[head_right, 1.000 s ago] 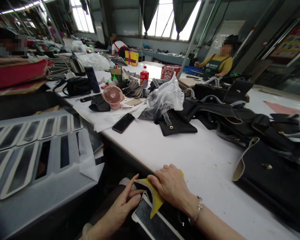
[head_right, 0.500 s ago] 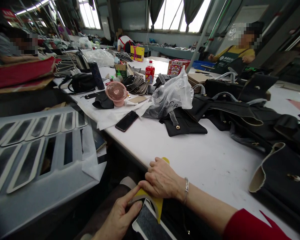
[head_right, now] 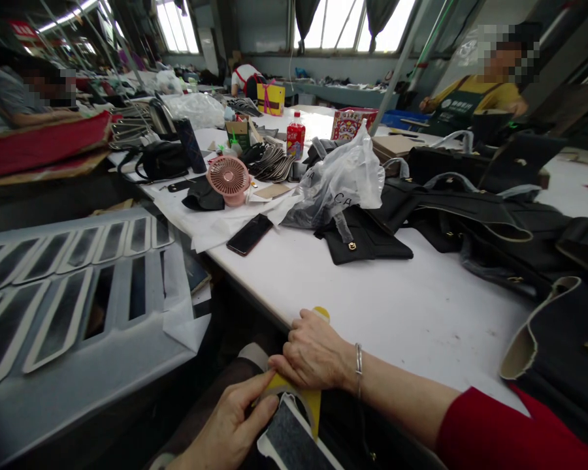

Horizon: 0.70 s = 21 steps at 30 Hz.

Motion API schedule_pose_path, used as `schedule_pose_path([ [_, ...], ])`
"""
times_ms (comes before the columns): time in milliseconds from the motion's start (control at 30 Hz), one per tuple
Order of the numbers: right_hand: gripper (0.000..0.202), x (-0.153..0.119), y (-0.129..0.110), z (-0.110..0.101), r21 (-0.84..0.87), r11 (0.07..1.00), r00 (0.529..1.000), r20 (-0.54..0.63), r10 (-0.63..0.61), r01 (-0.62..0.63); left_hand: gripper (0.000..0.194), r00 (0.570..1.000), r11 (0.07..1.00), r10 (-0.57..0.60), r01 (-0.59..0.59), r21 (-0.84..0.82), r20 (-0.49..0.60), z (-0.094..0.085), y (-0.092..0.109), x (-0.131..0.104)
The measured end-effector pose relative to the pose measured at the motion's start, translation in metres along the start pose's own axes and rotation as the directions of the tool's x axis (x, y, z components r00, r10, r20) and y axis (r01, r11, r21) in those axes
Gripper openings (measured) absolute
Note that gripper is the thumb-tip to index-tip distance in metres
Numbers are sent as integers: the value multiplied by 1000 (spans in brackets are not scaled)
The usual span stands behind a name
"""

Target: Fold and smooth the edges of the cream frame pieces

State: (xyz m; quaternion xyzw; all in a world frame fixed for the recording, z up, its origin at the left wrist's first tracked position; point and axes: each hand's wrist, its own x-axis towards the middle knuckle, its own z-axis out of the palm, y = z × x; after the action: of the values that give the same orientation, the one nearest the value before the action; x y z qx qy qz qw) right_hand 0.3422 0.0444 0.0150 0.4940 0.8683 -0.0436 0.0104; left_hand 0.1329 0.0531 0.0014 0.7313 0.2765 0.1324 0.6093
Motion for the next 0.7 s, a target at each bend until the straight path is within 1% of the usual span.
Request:
schedule_pose_path([
  [133, 53, -3, -2, 5, 15, 1000, 1000, 5, 14, -14, 30, 1000, 1000, 18, -18, 19, 1, 0, 2, 0],
  [267, 55, -5, -4, 7, 29, 998, 998, 26, 57, -57, 29, 999, 998, 36, -36, 59, 11, 0, 3, 0],
  [433, 55, -9, -9, 5, 53, 993, 993, 48, 105, -108, 29, 998, 989, 61, -64, 130, 21, -2, 1, -2],
  [533, 56, -12, -14, 3, 71, 988, 989, 53, 135, -138, 29, 998, 984, 57, -59, 168, 16, -4, 1, -2],
  [633, 57, -14, -19, 3, 75, 979, 981, 59, 185, -190, 31, 997, 980, 61, -69, 186, 46, -5, 1, -1],
  [700, 57, -17, -23, 4, 65, 971, 971, 67, 227, -232, 34, 995, 975, 76, -88, 202, 68, -6, -3, 0],
])
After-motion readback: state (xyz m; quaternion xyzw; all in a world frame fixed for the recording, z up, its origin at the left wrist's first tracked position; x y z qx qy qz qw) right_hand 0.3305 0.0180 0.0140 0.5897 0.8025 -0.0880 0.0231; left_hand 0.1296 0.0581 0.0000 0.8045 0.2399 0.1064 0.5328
